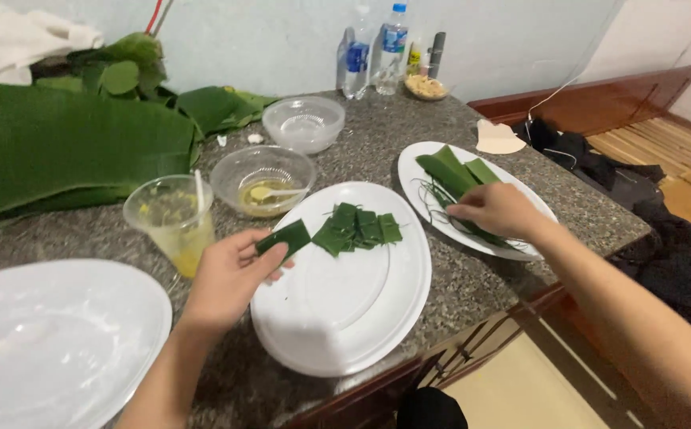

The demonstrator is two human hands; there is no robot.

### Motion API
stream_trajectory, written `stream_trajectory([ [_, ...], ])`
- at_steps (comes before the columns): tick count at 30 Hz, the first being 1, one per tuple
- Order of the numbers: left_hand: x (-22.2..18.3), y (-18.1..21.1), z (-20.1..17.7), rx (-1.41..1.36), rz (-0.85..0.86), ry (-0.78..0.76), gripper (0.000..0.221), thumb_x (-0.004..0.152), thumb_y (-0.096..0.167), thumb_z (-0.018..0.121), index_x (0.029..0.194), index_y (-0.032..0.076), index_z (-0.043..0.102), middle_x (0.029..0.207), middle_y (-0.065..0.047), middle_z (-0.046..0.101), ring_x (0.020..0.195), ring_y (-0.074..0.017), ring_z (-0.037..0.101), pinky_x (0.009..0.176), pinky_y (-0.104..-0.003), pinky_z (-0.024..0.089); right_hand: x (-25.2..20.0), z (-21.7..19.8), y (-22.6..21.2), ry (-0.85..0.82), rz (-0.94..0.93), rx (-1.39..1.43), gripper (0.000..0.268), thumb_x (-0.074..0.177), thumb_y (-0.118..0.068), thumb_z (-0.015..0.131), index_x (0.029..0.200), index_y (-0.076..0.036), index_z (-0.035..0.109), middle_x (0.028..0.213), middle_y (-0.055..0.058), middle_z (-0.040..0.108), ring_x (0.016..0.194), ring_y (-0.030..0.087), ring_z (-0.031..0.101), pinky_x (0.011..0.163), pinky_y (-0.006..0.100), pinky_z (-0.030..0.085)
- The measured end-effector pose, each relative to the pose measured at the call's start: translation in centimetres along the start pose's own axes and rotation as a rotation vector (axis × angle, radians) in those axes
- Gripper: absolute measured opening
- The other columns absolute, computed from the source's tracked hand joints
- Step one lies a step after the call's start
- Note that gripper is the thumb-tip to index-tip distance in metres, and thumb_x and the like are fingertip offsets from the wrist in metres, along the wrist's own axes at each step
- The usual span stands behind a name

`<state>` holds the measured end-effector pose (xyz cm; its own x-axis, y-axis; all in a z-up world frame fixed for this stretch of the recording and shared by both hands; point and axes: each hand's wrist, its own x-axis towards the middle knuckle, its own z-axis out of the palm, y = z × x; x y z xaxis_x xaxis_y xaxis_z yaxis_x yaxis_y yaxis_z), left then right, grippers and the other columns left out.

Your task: Assembling dumplings by folding leaves into small containers and filling them with dough and mung bean paste.

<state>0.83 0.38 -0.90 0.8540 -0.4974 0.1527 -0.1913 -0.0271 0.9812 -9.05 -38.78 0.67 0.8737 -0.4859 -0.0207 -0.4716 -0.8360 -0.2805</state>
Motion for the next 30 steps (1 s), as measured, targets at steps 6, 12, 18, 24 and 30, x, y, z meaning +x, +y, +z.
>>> stream_trajectory([
  [6, 0.3, -0.9, 0.5, -0.058, -0.009, 0.011, 0.024, 0.087, 0.007, 0.072, 0.106, -0.007, 0.075, 0.075, -0.02, 0.077, 0.058, -0.0168, 0.065, 0.059, -0.03, 0.059, 3.8, 2.0, 2.0, 0.085, -0.029, -0.037, 0.03, 0.087, -0.038, 0.07, 0.107, -0.017, 0.079, 0.098, 0.007, 0.079, 0.104, 0.035, 0.072, 0.092, 0.048, 0.054],
  [12, 0.2, -0.7, 0.7, -0.068, 0.034, 0.001, 0.022, 0.085, 0.003, 0.071, 0.104, -0.008, 0.075, 0.073, -0.02, 0.077, 0.057, -0.0153, 0.064, 0.059, -0.029, 0.06, 2.4, -0.2, 1.3, 0.237, 0.011, 0.327, 0.021, 0.087, -0.025, 0.069, 0.098, -0.009, 0.078, 0.085, 0.009, 0.075, 0.083, 0.029, 0.071, 0.077, 0.041, 0.052],
  [18, 0.1, -0.3, 0.8, -0.083, 0.065, -0.043, 0.02, 0.086, 0.005, 0.071, 0.102, -0.007, 0.076, 0.072, -0.019, 0.077, 0.055, -0.0141, 0.064, 0.055, -0.028, 0.059, -0.6, -2.8, -1.7, 0.164, -0.118, 0.901, 0.048, 0.086, 0.004, 0.066, 0.133, 0.006, 0.058, 0.105, 0.02, 0.073, 0.093, 0.019, 0.066, 0.087, 0.027, 0.052],
  [24, -1.0, 0.4, 1.3, -0.249, 0.125, -0.157, 0.026, 0.087, 0.015, 0.073, 0.102, -0.006, 0.074, 0.073, -0.017, 0.075, 0.058, -0.0138, 0.066, 0.054, -0.026, 0.059, -2.3, -1.2, -5.2, 0.04, -0.256, 1.137, 0.021, 0.092, -0.004, 0.067, 0.111, 0.006, 0.066, 0.087, 0.017, 0.071, 0.07, 0.019, 0.067, 0.065, 0.027, 0.058],
  [30, -1.4, 0.3, 1.7, -0.369, 0.216, -0.227, 0.025, 0.09, 0.013, 0.071, 0.103, -0.008, 0.069, 0.073, -0.019, 0.072, 0.058, -0.0151, 0.067, 0.05, -0.023, 0.054, -7.5, 1.3, -14.7, -0.092, -0.372, 1.196, 0.016, 0.086, -0.003, 0.072, 0.101, 0.003, 0.073, 0.078, 0.016, 0.07, 0.047, 0.012, 0.054, 0.036, 0.019, 0.041],
])
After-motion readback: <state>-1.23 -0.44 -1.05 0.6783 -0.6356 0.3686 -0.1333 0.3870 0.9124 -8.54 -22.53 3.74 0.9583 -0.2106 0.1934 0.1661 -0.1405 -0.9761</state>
